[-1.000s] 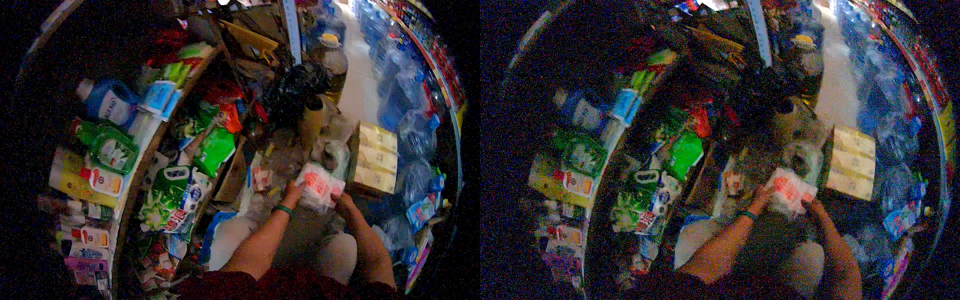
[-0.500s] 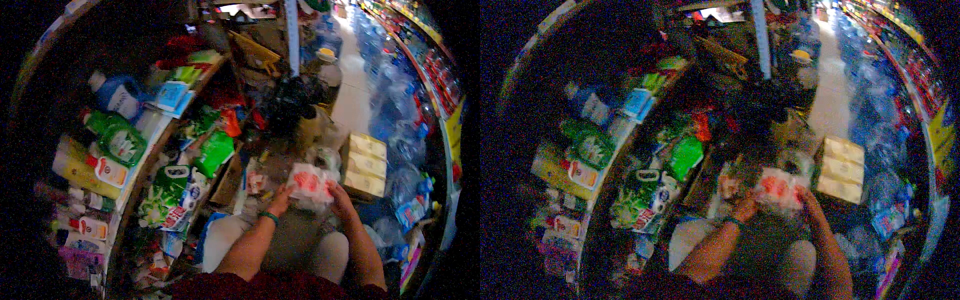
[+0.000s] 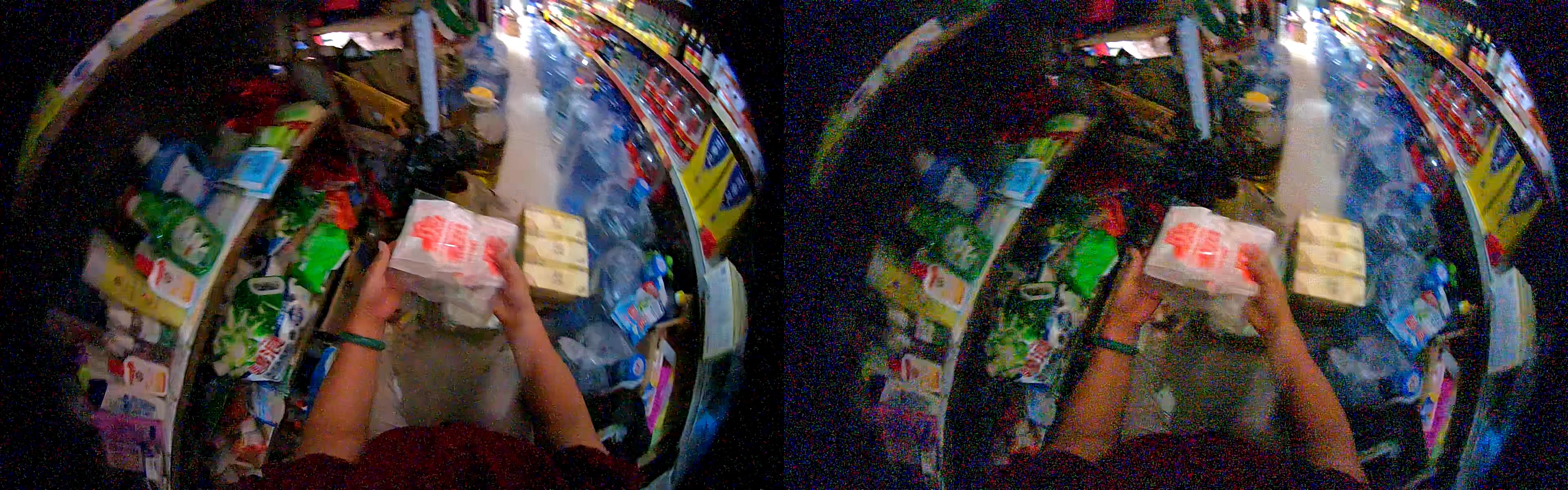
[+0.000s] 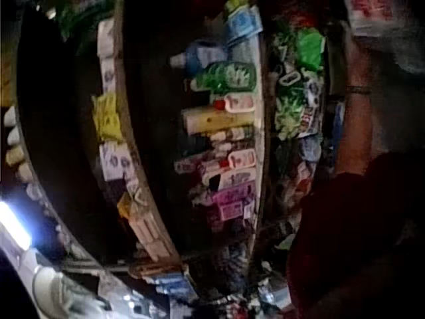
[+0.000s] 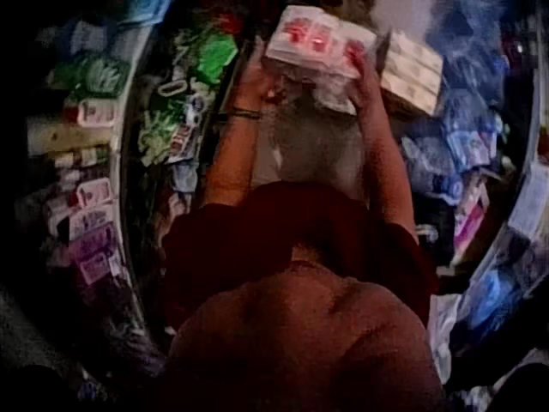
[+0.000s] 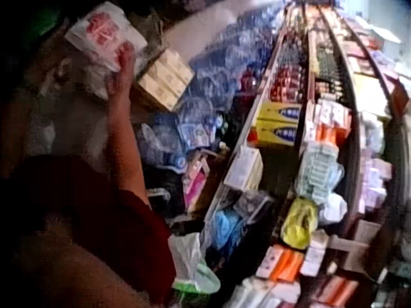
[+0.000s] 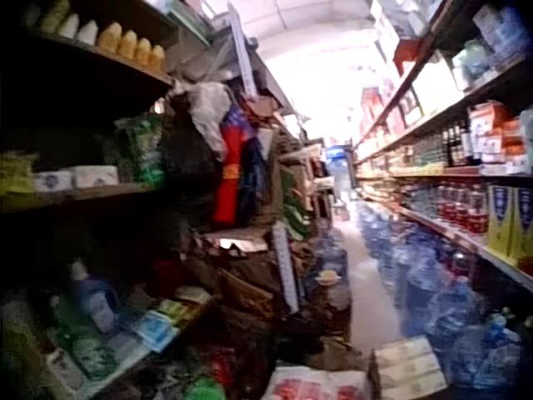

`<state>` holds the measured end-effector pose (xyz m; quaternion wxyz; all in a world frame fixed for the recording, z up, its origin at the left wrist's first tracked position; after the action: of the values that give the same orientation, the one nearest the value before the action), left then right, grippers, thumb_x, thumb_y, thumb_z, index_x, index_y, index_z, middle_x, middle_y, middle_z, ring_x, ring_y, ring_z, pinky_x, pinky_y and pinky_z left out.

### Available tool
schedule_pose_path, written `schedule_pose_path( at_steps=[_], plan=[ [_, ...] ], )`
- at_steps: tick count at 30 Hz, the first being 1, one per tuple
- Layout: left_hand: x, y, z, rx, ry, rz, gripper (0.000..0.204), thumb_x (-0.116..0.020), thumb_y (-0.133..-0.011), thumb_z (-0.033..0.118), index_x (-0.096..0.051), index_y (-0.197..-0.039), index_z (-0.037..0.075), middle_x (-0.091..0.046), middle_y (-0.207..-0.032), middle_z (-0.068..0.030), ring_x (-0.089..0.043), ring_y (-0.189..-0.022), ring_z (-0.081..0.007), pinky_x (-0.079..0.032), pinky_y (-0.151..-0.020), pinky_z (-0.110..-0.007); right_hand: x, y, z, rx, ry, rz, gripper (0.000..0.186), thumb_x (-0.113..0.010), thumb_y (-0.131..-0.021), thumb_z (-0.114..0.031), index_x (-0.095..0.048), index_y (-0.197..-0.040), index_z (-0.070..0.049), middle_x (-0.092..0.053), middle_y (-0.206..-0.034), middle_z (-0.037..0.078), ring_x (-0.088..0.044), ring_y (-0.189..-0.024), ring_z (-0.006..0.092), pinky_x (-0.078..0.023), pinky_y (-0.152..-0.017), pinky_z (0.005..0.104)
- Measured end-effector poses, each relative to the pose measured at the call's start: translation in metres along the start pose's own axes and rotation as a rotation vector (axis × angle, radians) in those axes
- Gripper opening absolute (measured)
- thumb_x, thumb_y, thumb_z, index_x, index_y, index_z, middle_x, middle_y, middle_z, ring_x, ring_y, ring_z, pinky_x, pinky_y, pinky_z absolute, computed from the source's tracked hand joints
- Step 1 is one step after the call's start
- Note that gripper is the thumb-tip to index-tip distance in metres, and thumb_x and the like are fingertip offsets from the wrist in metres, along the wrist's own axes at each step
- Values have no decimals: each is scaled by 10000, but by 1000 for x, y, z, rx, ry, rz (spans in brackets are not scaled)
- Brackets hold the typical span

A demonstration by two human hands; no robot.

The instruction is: The person sits on the floor in a cluttered storage area and repeatedly picks up small white packets, stamps them with a red hand stamp, and places them into a plastic bag. The person also handles a blue box and other items on the floor.

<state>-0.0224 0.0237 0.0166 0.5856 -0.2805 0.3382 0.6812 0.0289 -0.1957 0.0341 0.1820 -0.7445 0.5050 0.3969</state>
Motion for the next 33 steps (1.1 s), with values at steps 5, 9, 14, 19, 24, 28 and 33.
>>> schedule_pose_path(
  at_steps=[5, 9, 14, 19, 24, 28, 33],
  plan=[
    [8, -3, 86, -337, -31, 153, 449, -561, -835, 433, -485, -1119, 95, -561, -1029, -83, -535, -996, -231, -463, -819, -376, -13, 9, 3, 11, -47, -71, 471, -582, -826, -346, -460, -1183, -65, -532, -1165, 124, -542, -1022, 299, -470, -852, 451],
    [8, -17, 153, -477, 166, 348, 609, -586, -803, 473, -382, -1207, 66, -514, -1066, -129, -522, -1017, -260, -462, -841, -402, -8, 18, 11, -10, -42, -38, 478, -578, -834, -329, -447, -1201, -53, -539, -1150, 115, -540, -1019, 279, -460, -860, 436],
    [-27, -34, 190, -602, 330, 416, 657, -594, -774, 521, -408, -1174, 34, -494, -1070, -162, -516, -993, -274, -450, -869, -437, 11, 18, 18, -2, 36, -31, 460, -585, -829, -327, -474, -1185, -58, -541, -1138, 101, -534, -1014, 263, -449, -867, 433],
    [-12, -47, 207, -520, 343, 452, 444, -578, -802, 487, -537, -981, 83, -575, -880, -72, -581, -760, -214, -509, -738, -403, 10, 19, 25, -60, 81, -19, 434, -598, -819, -320, -502, -1167, -79, -534, -1150, 80, -515, -1031, 242, -444, -865, 437],
    [-12, -44, 203, -565, 363, 535, 362, -537, -852, 411, -529, -960, 65, -571, -876, -78, -580, -761, -198, -517, -699, -388, 21, 17, 27, -58, 107, -21, 428, -597, -816, -289, -493, -1184, -96, -535, -1135, 54, -492, -1057, 224, -435, -871, 442],
    [-28, -19, 178, -597, 297, 484, 327, -515, -873, 370, -528, -940, 51, -568, -869, -81, -580, -772, -187, -516, -699, -389, 23, 17, 23, -18, 85, -31, 425, -568, -826, -191, -429, -1199, -44, -543, -1132, 101, -550, -1011, 253, -460, -858, 406],
    [-30, 5, 168, -493, 348, 364, 338, -563, -826, 322, -531, -1041, 63, -568, -1000, -153, -540, -911, -348, -458, -804, -517, 9, 22, 22, -33, 81, -71, 404, -570, -824, -191, -441, -1176, -40, -552, -1112, 98, -558, -993, 250, -468, -846, 391]
  ],
)
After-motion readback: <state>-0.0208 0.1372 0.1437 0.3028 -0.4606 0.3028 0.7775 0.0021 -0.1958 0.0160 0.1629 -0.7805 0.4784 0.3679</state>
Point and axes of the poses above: each hand's wrist, its own y-axis away from the middle knuckle, its own x-axis out of the back of the hand, z = x × y, the point moved 1 cm from there along -y, towards the middle knuckle
